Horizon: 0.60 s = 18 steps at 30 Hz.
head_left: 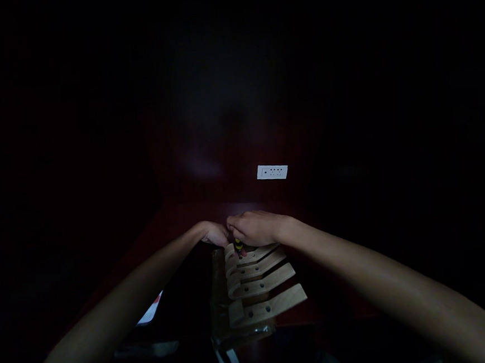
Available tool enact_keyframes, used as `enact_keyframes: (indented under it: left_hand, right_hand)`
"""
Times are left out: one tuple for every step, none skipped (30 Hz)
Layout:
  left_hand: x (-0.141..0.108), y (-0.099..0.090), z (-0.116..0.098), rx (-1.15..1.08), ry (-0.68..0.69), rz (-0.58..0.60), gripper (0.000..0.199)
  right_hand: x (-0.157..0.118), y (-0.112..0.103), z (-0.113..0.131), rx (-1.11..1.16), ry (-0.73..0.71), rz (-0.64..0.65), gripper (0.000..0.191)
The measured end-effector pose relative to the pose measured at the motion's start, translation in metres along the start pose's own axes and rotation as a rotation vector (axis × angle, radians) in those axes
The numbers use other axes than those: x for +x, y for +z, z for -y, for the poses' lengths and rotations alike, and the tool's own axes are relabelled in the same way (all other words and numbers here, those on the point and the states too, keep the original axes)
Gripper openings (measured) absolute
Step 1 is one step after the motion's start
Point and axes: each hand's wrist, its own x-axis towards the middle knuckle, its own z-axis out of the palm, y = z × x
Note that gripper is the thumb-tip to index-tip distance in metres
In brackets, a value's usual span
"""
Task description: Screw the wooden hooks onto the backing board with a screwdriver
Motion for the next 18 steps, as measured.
enact_keyframes:
  left_hand:
    - [0.000, 0.001, -0.001, -0.002, 0.002, 0.008, 0.044]
    - [0.000, 0.001, -0.002, -0.008, 0.011, 0.020, 0.044]
    - [-0.001, 0.001, -0.002, -0.018, 0.020, 0.031, 0.043]
    - [0.000, 0.001, -0.003, -0.028, 0.022, 0.043, 0.042]
    - [0.000, 0.001, -0.002, -0.036, 0.019, 0.056, 0.042]
    - [0.000, 0.001, -0.002, -0.041, 0.010, 0.065, 0.041]
    - [0.000, 0.001, -0.001, -0.037, -0.005, 0.060, 0.040]
    - [0.000, 0.000, 0.001, -0.026, -0.024, 0.040, 0.039]
    - [0.000, 0.000, 0.002, -0.011, -0.046, 0.012, 0.039]
    - [0.000, 0.000, 0.002, 0.007, -0.061, -0.018, 0.038]
    - [0.000, 0.000, 0.002, 0.020, -0.066, -0.041, 0.038]
    - [-0.001, 0.000, 0.001, 0.029, -0.060, -0.046, 0.038]
    - [-0.002, 0.000, 0.000, 0.031, -0.045, -0.034, 0.038]
    - [-0.002, 0.001, -0.002, 0.028, -0.027, -0.013, 0.038]
    - [-0.003, 0.002, -0.005, 0.026, -0.012, 0.009, 0.038]
    - [-0.004, 0.003, -0.007, 0.024, -0.005, 0.029, 0.038]
    - [-0.005, 0.003, -0.009, 0.021, -0.007, 0.041, 0.037]
    - [-0.006, 0.004, -0.011, 0.019, -0.010, 0.042, 0.037]
  right_hand:
    - [0.000, 0.001, -0.001, -0.015, -0.002, -0.016, 0.033]
    - [0.000, 0.003, -0.001, -0.037, 0.015, -0.030, 0.035]
    - [0.000, 0.005, -0.002, -0.063, 0.042, -0.045, 0.038]
    - [0.000, 0.007, -0.002, -0.087, 0.073, -0.057, 0.042]
    - [0.001, 0.008, -0.002, -0.103, 0.098, -0.065, 0.046]
    - [0.002, 0.008, -0.002, -0.103, 0.114, -0.065, 0.048]
    - [0.002, 0.008, -0.001, -0.088, 0.117, -0.056, 0.049]
    - [0.003, 0.008, 0.000, -0.061, 0.106, -0.041, 0.047]
    - [0.003, 0.007, 0.000, -0.029, 0.081, -0.026, 0.043]
    - [0.003, 0.006, 0.001, 0.000, 0.047, -0.019, 0.039]
    - [0.002, 0.005, 0.001, 0.020, 0.012, -0.021, 0.035]
    - [0.002, 0.005, 0.000, 0.026, -0.013, -0.028, 0.034]
    - [0.001, 0.005, 0.000, 0.016, -0.017, -0.036, 0.034]
    - [0.001, 0.006, -0.001, -0.009, 0.002, -0.041, 0.036]
    - [0.002, 0.006, -0.001, -0.042, 0.036, -0.044, 0.040]
    - [0.002, 0.007, -0.002, -0.076, 0.076, -0.044, 0.043]
    - [0.003, 0.007, -0.002, -0.102, 0.110, -0.043, 0.046]
    - [0.004, 0.006, -0.002, -0.110, 0.131, -0.040, 0.048]
